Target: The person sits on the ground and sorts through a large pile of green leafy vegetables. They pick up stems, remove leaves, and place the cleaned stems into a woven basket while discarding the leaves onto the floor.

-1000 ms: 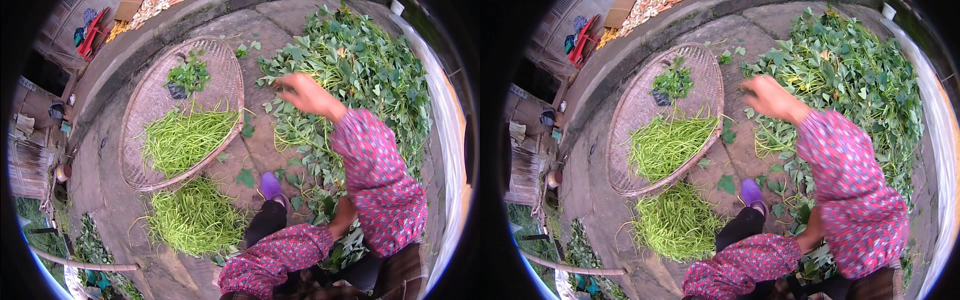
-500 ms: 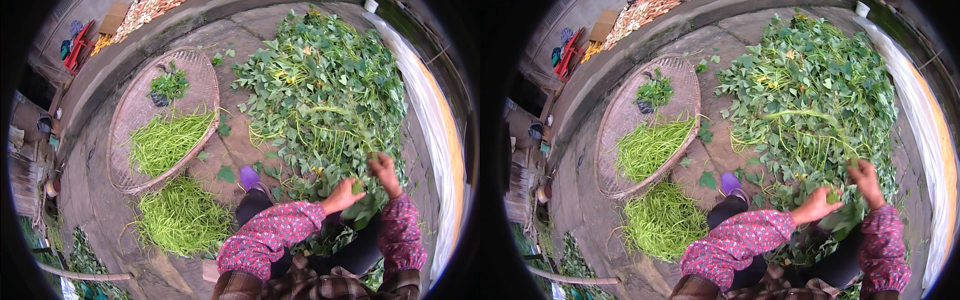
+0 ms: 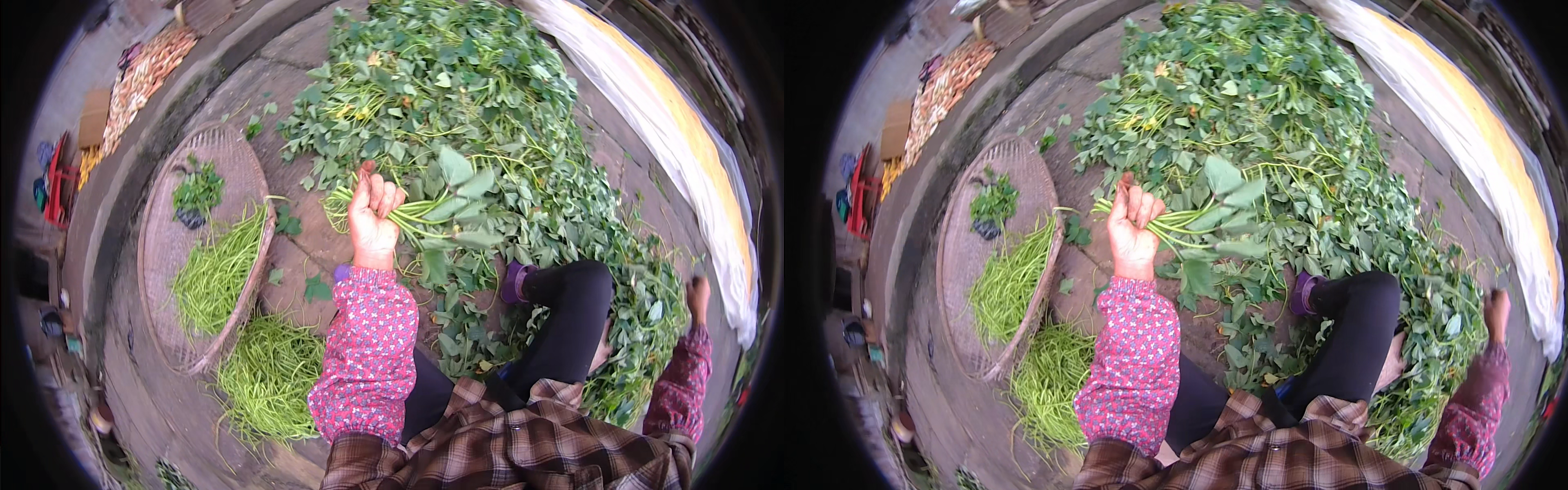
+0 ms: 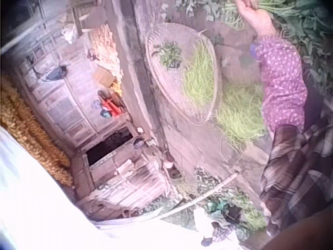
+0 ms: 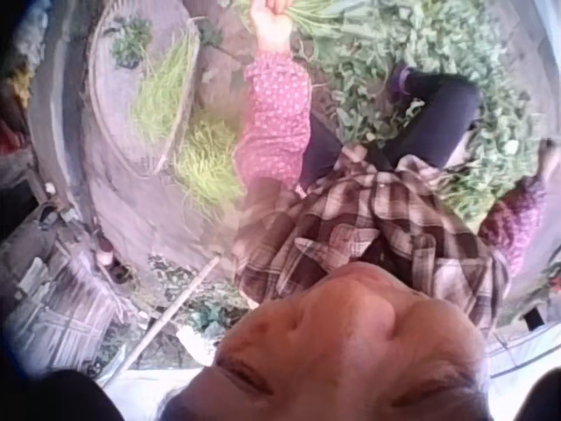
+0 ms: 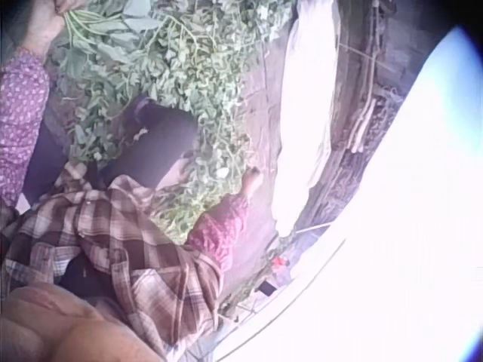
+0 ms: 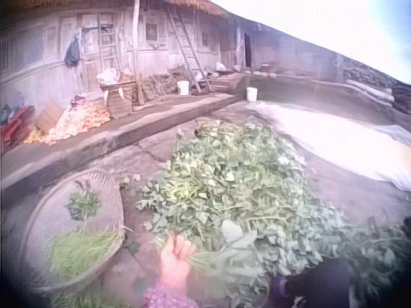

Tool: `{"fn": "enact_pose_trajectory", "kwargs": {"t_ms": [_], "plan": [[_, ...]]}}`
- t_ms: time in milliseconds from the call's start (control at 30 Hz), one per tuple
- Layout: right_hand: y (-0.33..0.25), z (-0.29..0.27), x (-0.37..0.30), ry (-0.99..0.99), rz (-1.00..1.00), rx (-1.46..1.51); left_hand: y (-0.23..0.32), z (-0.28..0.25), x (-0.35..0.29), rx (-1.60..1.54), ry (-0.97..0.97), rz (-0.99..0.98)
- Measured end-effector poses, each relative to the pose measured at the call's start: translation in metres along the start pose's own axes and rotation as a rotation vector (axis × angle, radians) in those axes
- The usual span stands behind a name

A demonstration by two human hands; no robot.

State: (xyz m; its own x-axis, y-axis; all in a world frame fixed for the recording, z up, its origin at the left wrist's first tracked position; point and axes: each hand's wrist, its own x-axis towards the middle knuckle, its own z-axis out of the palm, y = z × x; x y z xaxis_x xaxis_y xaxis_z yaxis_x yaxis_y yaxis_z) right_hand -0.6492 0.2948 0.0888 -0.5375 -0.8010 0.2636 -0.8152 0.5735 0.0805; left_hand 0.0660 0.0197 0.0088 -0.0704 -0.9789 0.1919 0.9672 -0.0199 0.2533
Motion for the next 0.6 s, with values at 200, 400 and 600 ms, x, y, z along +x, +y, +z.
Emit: {"fn": "enact_pose_trajectory", "kwargs": {"t_ms": [200, 400, 600], "plan": [[-0.401, -0.087, -0.058, -0.233, -0.530, 0.792, -0.041, 0.014, -0.010, 0.116, -0.076, -0.197], [-0.547, -0.042, -0.101, -0.463, -1.062, 0.999, -0.073, 0.040, -0.005, 0.192, -0.097, -0.153], [-0.571, -0.012, -0.088, -0.769, -0.884, 1.218, -0.063, 0.037, 0.009, 0.372, 0.136, -0.144]]}}
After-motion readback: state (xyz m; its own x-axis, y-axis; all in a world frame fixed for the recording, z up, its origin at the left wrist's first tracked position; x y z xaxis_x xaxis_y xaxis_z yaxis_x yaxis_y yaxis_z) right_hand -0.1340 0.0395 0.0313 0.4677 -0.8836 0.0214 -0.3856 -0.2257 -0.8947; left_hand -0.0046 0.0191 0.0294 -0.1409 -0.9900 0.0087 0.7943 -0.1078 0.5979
